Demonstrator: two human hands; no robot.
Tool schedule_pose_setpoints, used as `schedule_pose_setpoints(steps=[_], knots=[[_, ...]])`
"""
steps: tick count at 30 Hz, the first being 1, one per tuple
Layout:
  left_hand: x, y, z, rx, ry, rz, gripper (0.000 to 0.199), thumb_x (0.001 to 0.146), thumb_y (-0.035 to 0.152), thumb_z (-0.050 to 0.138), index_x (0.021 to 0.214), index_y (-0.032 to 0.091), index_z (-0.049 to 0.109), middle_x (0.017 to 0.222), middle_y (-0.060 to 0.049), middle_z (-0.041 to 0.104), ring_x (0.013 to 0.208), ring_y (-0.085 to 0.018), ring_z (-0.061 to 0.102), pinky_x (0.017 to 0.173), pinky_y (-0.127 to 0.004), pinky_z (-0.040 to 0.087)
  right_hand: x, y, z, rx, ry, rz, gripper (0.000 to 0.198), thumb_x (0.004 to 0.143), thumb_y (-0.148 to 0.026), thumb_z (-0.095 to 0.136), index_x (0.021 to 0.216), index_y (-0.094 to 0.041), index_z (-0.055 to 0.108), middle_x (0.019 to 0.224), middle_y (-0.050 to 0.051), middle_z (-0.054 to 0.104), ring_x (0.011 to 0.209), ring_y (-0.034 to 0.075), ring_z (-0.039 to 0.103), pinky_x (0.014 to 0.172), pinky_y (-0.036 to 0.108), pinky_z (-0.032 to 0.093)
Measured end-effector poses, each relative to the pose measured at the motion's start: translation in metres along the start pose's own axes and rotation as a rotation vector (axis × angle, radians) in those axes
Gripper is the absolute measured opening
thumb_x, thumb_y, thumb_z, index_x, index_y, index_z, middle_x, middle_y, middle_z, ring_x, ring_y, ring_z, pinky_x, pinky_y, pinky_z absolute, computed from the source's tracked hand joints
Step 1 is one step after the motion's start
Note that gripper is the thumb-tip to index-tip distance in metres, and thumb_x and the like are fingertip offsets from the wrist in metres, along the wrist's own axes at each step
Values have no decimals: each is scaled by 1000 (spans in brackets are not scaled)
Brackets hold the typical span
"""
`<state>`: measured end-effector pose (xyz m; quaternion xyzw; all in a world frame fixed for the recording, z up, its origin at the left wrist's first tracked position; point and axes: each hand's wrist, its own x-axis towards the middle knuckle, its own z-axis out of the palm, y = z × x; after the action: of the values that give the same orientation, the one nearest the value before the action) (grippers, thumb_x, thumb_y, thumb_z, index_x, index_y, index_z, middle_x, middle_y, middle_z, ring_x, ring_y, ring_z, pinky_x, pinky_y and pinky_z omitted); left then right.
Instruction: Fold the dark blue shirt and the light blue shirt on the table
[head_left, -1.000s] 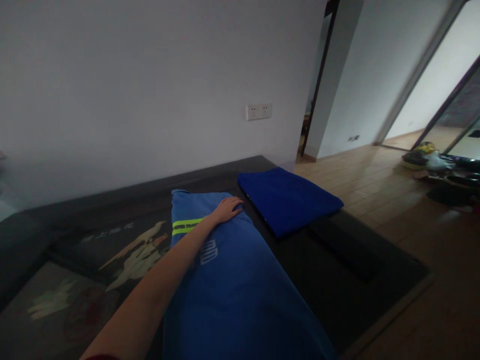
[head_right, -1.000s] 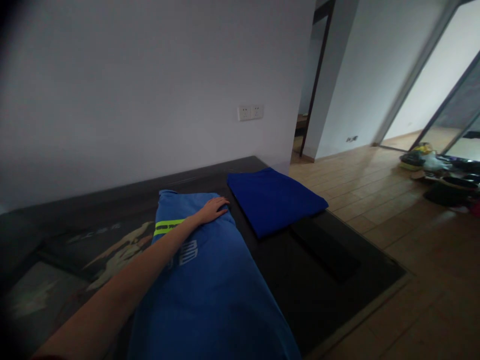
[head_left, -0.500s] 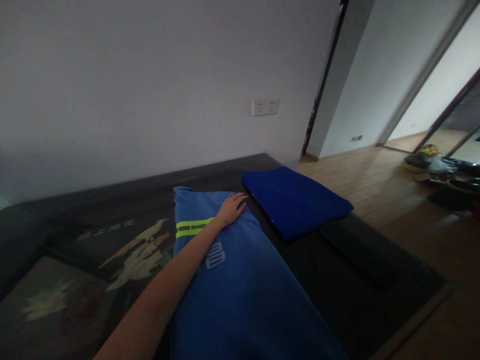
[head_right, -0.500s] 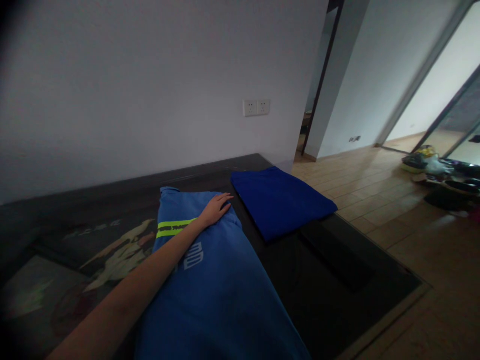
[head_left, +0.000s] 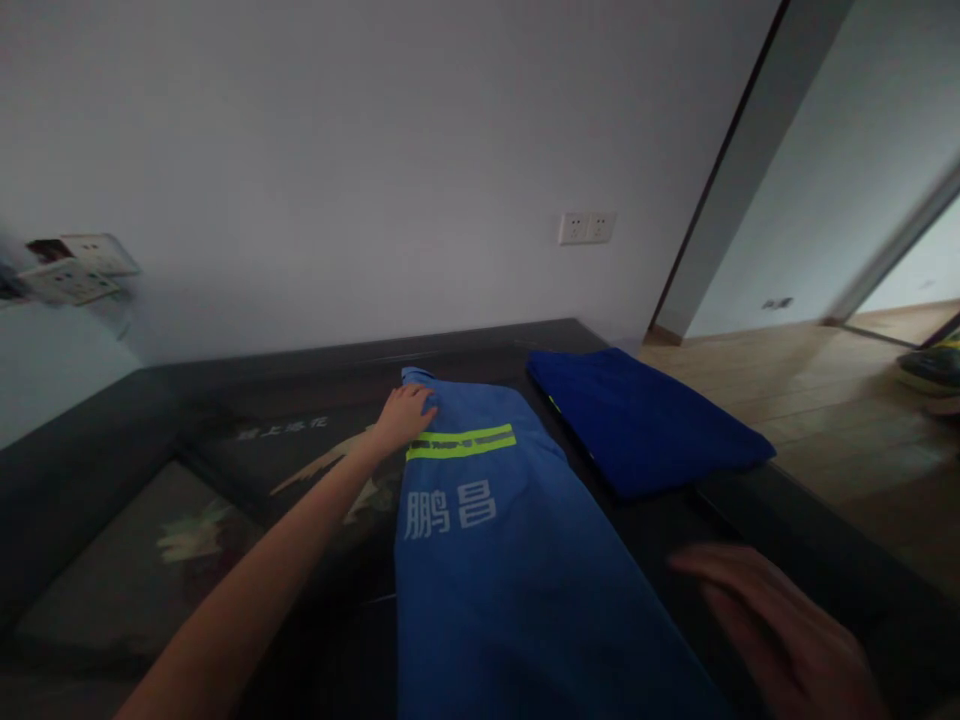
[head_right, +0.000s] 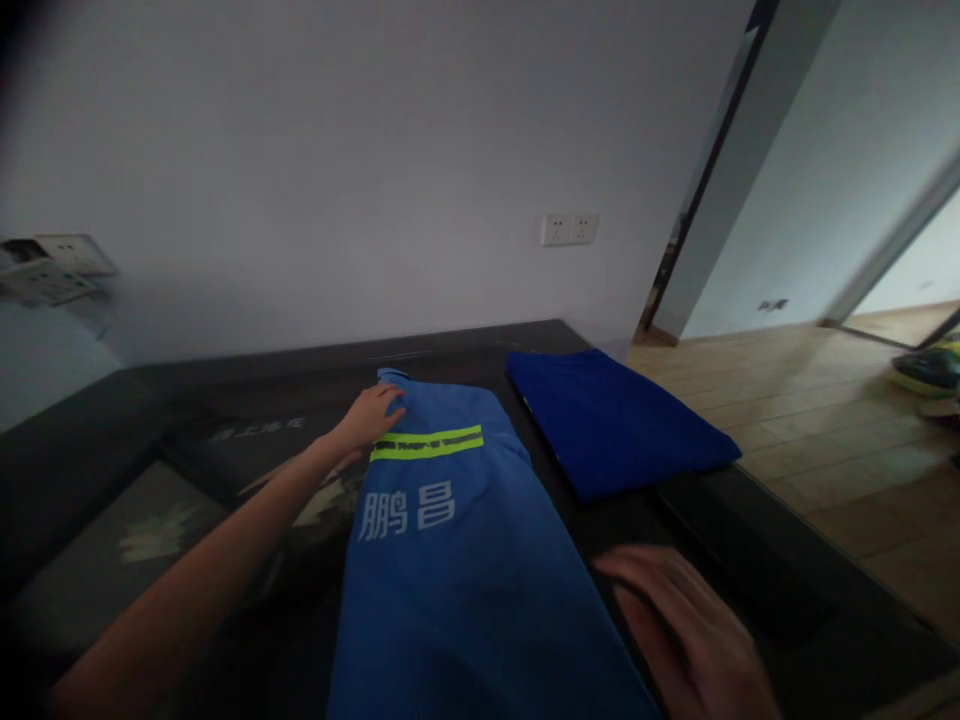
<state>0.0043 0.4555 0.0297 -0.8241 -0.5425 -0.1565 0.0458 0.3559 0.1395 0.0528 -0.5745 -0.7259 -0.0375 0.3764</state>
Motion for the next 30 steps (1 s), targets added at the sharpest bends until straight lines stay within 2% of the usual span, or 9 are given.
schedule_pose_setpoints(steps=[2,5,8,10,15,21,25,28,30], knots=[[-23,5,3,66,-59,-23,43,89,31,49,127,12,53,137,-17,50,132,-32,39,110,-52,27,56,-10,36,38,-102,-61,31,96,-38,41,117,-26,59,117,7,63,109,20,59,93,37,50],[-47,26,9,104,-91,-13,49,89,33,48,132,8,49,143,-20,42,138,-32,30,113,-49,24,127,-17,113,-87,-267,-106,51,97,-45,32,133,-14,49,139,15,49,132,27,41,111,53,26],[-57,40,18,86,-59,-18,51,89,32,48,133,6,48,146,-21,39,140,-32,26,115,-45,23,160,-3,179,-224,-456,-52,66,95,-52,30,139,-4,42,147,22,35,139,31,26,113,54,18],[-58,39,24,54,-44,-23,50,90,34,46,133,10,49,147,-18,39,140,-32,27,114,-46,24,164,13,204,-236,-527,-33,72,95,-56,26,142,-3,38,148,22,31,140,31,23,113,51,18],[-58,28,36,2,-17,-1,47,92,39,41,135,23,50,148,-9,40,140,-31,26,113,-49,25,158,37,213,-183,-578,-52,80,92,-65,19,147,-8,29,152,18,27,142,27,20,114,47,17],[-56,30,36,4,-75,-51,48,91,41,44,136,23,49,146,-12,42,136,-35,33,109,-49,29,159,32,211,-184,-576,-49,87,89,-70,18,146,-7,30,152,19,26,142,29,20,114,48,17],[-49,19,26,-86,-75,-96,45,90,39,47,130,20,52,134,-14,55,122,-32,51,101,-44,41,160,32,212,-205,-603,-42,85,89,-70,21,147,-7,29,152,19,25,142,29,19,114,48,17],[-37,1,21,-131,22,-134,38,89,31,46,123,17,56,124,-13,60,114,-28,55,98,-40,44,169,30,207,-216,-641,-23,83,89,-69,23,144,-8,36,149,19,32,139,31,28,111,48,24],[-26,-11,23,-115,84,-158,39,88,29,48,123,16,56,131,-14,55,121,-29,49,101,-42,41,183,24,203,-229,-634,-16,78,91,-67,22,137,-11,48,140,19,46,130,32,41,106,48,31]])
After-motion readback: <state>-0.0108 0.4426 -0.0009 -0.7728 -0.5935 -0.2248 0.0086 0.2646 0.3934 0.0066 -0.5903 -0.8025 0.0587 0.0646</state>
